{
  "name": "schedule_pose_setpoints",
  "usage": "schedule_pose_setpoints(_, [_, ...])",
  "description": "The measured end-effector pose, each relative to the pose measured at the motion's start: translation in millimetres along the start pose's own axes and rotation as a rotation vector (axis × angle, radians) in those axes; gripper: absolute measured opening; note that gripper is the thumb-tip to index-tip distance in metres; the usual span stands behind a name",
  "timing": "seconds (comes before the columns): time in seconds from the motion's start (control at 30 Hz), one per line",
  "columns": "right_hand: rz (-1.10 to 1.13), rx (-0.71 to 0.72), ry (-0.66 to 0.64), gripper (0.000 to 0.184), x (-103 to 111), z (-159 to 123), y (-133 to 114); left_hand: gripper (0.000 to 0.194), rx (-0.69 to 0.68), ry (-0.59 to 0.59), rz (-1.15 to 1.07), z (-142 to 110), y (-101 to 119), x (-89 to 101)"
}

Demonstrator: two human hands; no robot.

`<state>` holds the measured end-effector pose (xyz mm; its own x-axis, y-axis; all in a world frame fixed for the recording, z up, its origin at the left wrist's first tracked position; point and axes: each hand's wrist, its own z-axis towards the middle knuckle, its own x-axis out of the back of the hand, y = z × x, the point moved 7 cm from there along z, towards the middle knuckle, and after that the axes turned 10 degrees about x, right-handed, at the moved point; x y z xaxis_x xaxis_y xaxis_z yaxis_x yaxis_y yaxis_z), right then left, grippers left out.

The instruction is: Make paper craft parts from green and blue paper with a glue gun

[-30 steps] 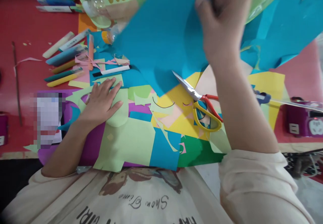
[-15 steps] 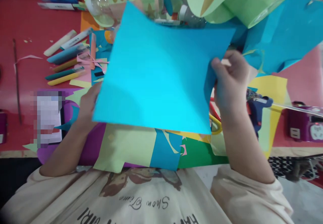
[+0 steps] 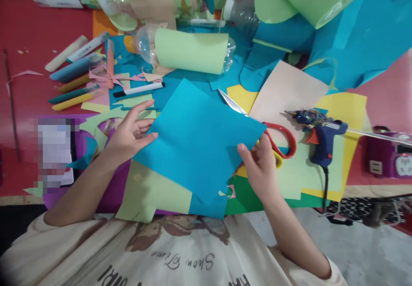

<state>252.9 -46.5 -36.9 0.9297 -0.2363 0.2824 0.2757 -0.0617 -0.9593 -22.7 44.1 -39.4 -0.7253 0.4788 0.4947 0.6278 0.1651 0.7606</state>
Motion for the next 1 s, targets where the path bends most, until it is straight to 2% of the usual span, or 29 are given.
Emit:
schedule_pose_setpoints(0.1, [0.056,-0.053,-0.017,0.024,5.8,-10.2,-1.7,0.060,0.029,-0.002,0.095,5.5,6.2,12.2])
schedule_pose_setpoints(0.2, [-0.019,0.052,0.041,0.030,20.9,-10.3,-8.0,0.050,0.019,-0.137,0.269,13.1,14.0,13.6])
schedule_pose_setpoints(0.27, [-0.126,0.105,0.093,0.020,29.5,-7.6,-8.1,0.046,-0.006,-0.196,0.424,16.6,20.1,10.6])
schedule_pose_setpoints(0.37, [-0.298,0.250,0.088,0.003,27.9,0.6,-15.4,0.045,-0.061,-0.177,0.540,19.4,31.7,3.3])
schedule_pose_setpoints(0.47, [-0.493,0.549,-0.083,0.011,0.3,7.0,-39.3,0.044,-0.076,-0.142,0.521,20.0,38.0,-7.0])
schedule_pose_setpoints(0.57, [-0.602,0.856,-0.425,0.023,-48.1,-1.1,-57.6,0.040,-0.115,-0.173,0.479,18.9,39.8,-19.5])
schedule_pose_setpoints(0.63, [-0.690,0.941,-0.637,0.032,-77.5,-9.2,-56.3,0.038,-0.144,-0.185,0.462,18.7,39.3,-24.7])
schedule_pose_setpoints(0.7, [-0.762,0.944,-0.756,0.040,-97.2,-13.1,-49.2,0.036,-0.175,-0.192,0.465,19.0,38.5,-28.1])
schedule_pose_setpoints(0.73, [-0.793,0.932,-0.769,0.042,-102.8,-12.8,-45.7,0.035,-0.194,-0.198,0.475,19.0,38.3,-29.7])
schedule_pose_setpoints(0.83, [-0.876,0.885,-0.708,0.048,-107.6,-7.4,-37.7,0.033,-0.235,-0.209,0.518,19.0,38.3,-32.9])
schedule_pose_setpoints(1.0, [-0.947,0.790,-0.635,0.050,-103.1,-2.7,-31.8,0.033,-0.205,-0.200,0.547,19.6,36.8,-32.2])
